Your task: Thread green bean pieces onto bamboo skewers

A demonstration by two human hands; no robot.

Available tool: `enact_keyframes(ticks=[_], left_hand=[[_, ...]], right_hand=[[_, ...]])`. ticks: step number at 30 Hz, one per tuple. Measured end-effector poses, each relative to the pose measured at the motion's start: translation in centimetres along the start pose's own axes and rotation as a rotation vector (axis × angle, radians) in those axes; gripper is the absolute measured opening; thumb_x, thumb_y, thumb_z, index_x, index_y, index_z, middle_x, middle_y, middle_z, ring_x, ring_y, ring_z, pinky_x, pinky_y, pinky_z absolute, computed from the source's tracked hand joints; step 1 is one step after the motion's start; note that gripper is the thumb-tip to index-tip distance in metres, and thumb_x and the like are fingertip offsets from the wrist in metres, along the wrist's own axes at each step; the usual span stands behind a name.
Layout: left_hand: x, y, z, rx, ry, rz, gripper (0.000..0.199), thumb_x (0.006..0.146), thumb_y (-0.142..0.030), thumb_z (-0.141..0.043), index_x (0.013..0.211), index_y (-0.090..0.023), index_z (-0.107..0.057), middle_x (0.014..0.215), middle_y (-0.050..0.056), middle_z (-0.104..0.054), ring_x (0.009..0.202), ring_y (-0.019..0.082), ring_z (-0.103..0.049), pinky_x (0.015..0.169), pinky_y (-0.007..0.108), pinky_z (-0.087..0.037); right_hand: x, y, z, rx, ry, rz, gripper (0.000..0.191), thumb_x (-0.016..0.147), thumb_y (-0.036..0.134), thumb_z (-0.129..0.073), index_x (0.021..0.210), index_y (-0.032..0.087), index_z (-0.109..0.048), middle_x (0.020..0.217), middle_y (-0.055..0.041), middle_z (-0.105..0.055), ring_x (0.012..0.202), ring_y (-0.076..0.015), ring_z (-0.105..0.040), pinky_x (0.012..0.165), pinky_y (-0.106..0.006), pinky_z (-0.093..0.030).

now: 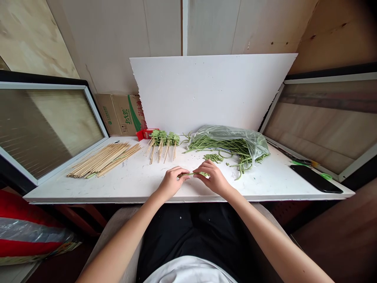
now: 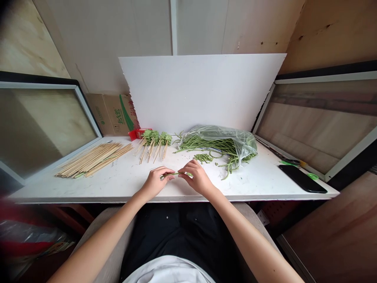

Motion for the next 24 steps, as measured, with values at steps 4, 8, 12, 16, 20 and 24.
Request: enact_keyframes(ticks=[4, 8, 12, 16, 20, 24], left_hand=[[0.0, -0.4, 0.2, 0.024, 0.0, -0.035, 0.013, 0.095, -0.027, -0.07, 0.102, -0.019, -0.078, 0.096, 0.008, -0.076, 0.086, 0.02, -0.07, 0.08, 0.032, -0.056], [-0.1, -0.5, -0.2, 0.025, 0.028, -0.031, 0.011, 0.094, -0.022, -0.071, 0.101, -0.019, -0.078, 0.094, 0.007, -0.075, 0.085, 0.019, -0.069, 0.08, 0.031, -0.055], [-0.3, -0.8, -1.0, 0.023, 0.092, -0.016, 0.014, 0.091, -0.01, -0.067, 0.09, -0.019, -0.078, 0.089, 0.005, -0.074, 0.08, 0.017, -0.067, 0.077, 0.029, -0.052], [-0.4, -1.1, -1.3, -0.003, 0.14, -0.03, 0.026, 0.085, 0.002, -0.06, 0.079, -0.018, -0.076, 0.08, 0.003, -0.073, 0.074, 0.015, -0.065, 0.073, 0.026, -0.05], [-0.1, -0.1, -0.5, -0.002, 0.107, 0.002, 0.025, 0.088, 0.0, -0.059, 0.082, -0.017, -0.077, 0.078, 0.003, -0.072, 0.071, 0.013, -0.064, 0.07, 0.025, -0.05], [-0.1, 0.6, -0.5, 0.007, 0.113, 0.036, 0.014, 0.092, -0.012, -0.066, 0.09, -0.018, -0.078, 0.085, 0.004, -0.074, 0.074, 0.014, -0.066, 0.072, 0.026, -0.052]], right_hand=[[-0.1, 0.2, -0.3, 0.034, -0.001, -0.012, 0.023, 0.097, 0.046, -0.067, 0.106, 0.026, -0.077, 0.092, -0.0096, -0.073, 0.093, -0.0279, -0.061, 0.088, -0.045, -0.051], [-0.2, 0.3, -0.9, 0.068, -0.003, -0.035, 0.019, 0.099, 0.041, -0.064, 0.1, 0.026, -0.075, 0.091, -0.0093, -0.073, 0.093, -0.0277, -0.06, 0.087, -0.044, -0.05], [-0.5, 0.6, -1.8, 0.11, 0.003, -0.048, 0.013, 0.099, 0.028, -0.062, 0.093, 0.024, -0.073, 0.087, -0.008, -0.071, 0.092, -0.0266, -0.058, 0.084, -0.042, -0.048], [-0.5, 0.8, -2.4, 0.199, 0.015, -0.07, 0.016, 0.098, 0.025, -0.061, 0.085, 0.024, -0.071, 0.084, -0.0066, -0.07, 0.093, -0.0258, -0.058, 0.086, -0.041, -0.047], [-0.2, -1.2, -0.8, 0.25, -0.018, -0.145, 0.023, 0.096, 0.04, -0.067, 0.082, 0.023, -0.072, 0.085, -0.0068, -0.07, 0.091, -0.0249, -0.059, 0.087, -0.04, -0.047], [-0.9, -6.5, 2.4, -0.042, -0.073, -0.287, 0.025, 0.093, 0.045, -0.069, 0.087, 0.023, -0.079, 0.092, -0.0097, -0.071, 0.096, -0.0291, -0.059, 0.085, -0.041, -0.045]])
Point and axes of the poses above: each hand's wrist, its own x-axis towards the middle knuckle, its own z-axis out of the back of the hand, y = z × x, the point moved 10 cm from there along x, towards the middle knuckle
